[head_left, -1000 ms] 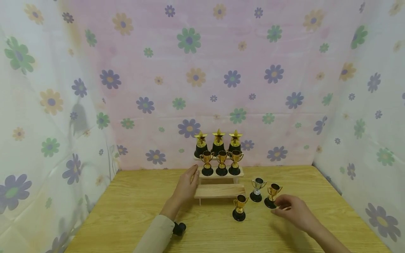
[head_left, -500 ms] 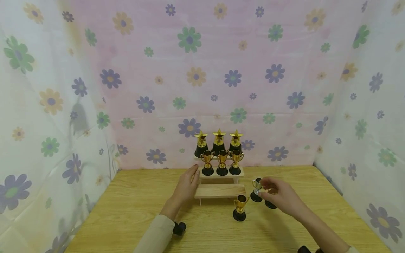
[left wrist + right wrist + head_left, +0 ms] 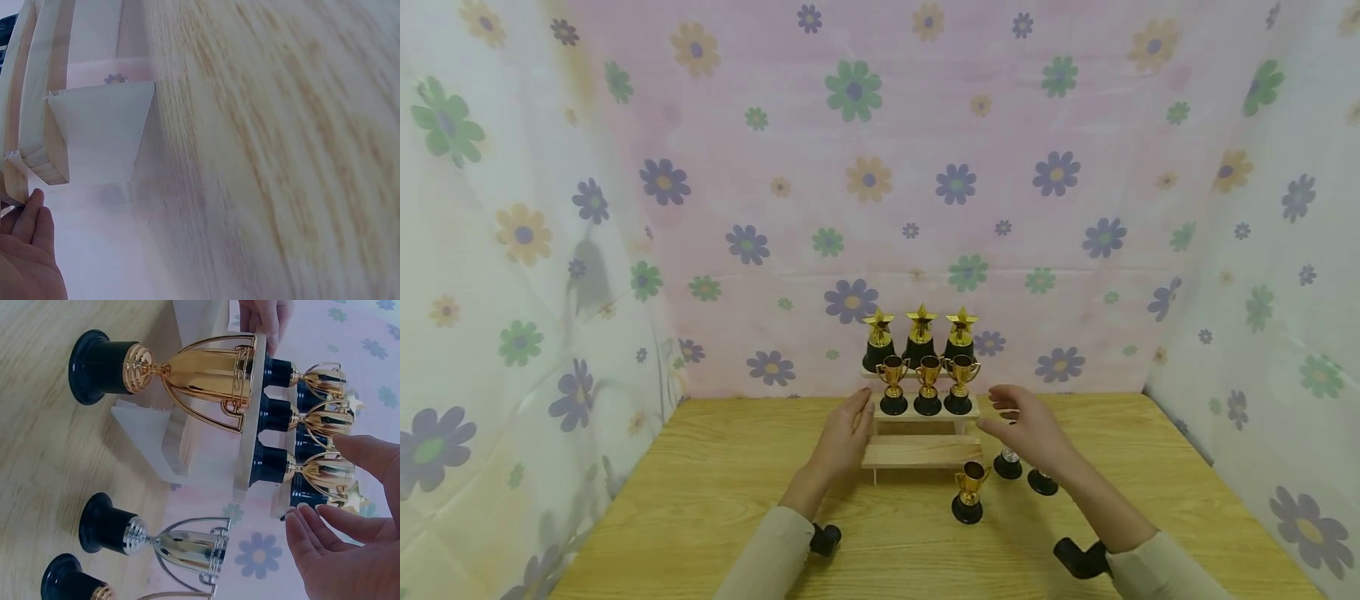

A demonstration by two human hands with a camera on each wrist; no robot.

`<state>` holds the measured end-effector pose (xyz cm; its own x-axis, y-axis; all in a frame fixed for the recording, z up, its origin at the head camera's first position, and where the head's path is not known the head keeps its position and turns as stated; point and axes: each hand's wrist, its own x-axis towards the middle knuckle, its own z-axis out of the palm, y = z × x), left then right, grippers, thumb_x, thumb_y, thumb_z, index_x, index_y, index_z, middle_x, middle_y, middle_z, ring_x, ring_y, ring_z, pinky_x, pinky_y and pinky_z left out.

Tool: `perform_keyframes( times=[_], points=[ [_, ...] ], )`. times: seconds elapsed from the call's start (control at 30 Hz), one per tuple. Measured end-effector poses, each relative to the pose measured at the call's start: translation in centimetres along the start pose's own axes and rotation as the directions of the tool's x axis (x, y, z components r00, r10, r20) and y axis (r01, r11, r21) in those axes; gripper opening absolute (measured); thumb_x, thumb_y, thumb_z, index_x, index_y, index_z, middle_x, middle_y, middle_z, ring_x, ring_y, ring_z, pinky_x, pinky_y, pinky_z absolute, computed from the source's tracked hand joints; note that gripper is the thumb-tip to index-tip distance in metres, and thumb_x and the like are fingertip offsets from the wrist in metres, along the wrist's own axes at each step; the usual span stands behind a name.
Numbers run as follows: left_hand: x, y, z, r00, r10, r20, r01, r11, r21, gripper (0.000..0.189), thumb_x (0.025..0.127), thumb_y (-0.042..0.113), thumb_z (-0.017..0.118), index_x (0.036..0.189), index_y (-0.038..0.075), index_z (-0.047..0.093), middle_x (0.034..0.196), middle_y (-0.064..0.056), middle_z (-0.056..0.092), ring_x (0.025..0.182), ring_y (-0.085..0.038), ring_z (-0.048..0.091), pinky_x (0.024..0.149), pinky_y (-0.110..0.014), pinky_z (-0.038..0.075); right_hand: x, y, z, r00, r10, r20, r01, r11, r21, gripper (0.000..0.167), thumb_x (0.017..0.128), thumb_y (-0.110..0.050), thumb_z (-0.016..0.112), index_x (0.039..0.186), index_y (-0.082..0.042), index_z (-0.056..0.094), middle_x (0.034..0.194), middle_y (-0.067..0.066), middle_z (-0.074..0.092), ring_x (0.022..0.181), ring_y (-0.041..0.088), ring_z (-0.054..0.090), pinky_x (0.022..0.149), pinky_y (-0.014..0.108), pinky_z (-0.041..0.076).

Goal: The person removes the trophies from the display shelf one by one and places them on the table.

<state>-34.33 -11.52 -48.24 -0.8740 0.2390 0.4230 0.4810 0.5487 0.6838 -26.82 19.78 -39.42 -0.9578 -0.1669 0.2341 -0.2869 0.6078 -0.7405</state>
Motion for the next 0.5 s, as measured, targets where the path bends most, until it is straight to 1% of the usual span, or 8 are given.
perform_keyframes(
  times=[0.1,0.23,0.4,0.5],
  points=[
    [0.1,0.0,0.0,1.0,0.002,-0.001,-0.002,1.0,0.0,0.05,0.112,0.024,0.044,0.15,-0.009,0.043,0.154,-0.029,0.043,0.144,-0.041,0.041,0.119,-0.052,0.034,0.9,-0.1,0.4,1.0,0.028,-0.002,-0.028,1.0,-0.01,0.058,0.097,-0.023,0.072,0.143,0.006,0.051,0.14,0.026,0.056,0.126,0.045,0.056,0.103,0.055,0.051],
    [0.2,-0.1,-0.1,1.0,0.006,-0.001,-0.006,1.0,-0.001,0.05,0.112,0.023,0.044,0.15,-0.009,0.043,0.154,-0.028,0.044,0.144,-0.04,0.041,0.119,-0.052,0.034,2.0,0.1,1.1,0.999,0.042,-0.008,-0.042,0.999,-0.017,0.056,0.097,-0.021,0.072,0.141,0.007,0.053,0.139,0.027,0.057,0.126,0.046,0.056,0.102,0.056,0.052],
    [0.1,-0.2,-0.1,1.0,0.005,0.004,-0.005,1.0,-0.001,0.05,0.112,0.024,0.044,0.15,-0.009,0.043,0.154,-0.027,0.043,0.145,-0.04,0.041,0.119,-0.052,0.034,2.7,0.4,1.7,0.998,0.056,-0.009,-0.056,0.998,-0.01,0.054,0.097,-0.02,0.072,0.139,0.008,0.053,0.137,0.027,0.057,0.125,0.046,0.056,0.102,0.057,0.051],
    [0.1,-0.2,-0.1,1.0,0.02,0.0,-0.02,1.0,0.006,0.049,0.112,0.022,0.044,0.149,-0.01,0.044,0.154,-0.029,0.044,0.144,-0.041,0.041,0.119,-0.053,0.035,3.0,0.4,2.0,0.997,0.073,-0.003,-0.073,0.997,-0.001,0.054,0.096,-0.019,0.072,0.139,0.008,0.054,0.137,0.028,0.057,0.125,0.046,0.056,0.103,0.057,0.05]
  ],
)
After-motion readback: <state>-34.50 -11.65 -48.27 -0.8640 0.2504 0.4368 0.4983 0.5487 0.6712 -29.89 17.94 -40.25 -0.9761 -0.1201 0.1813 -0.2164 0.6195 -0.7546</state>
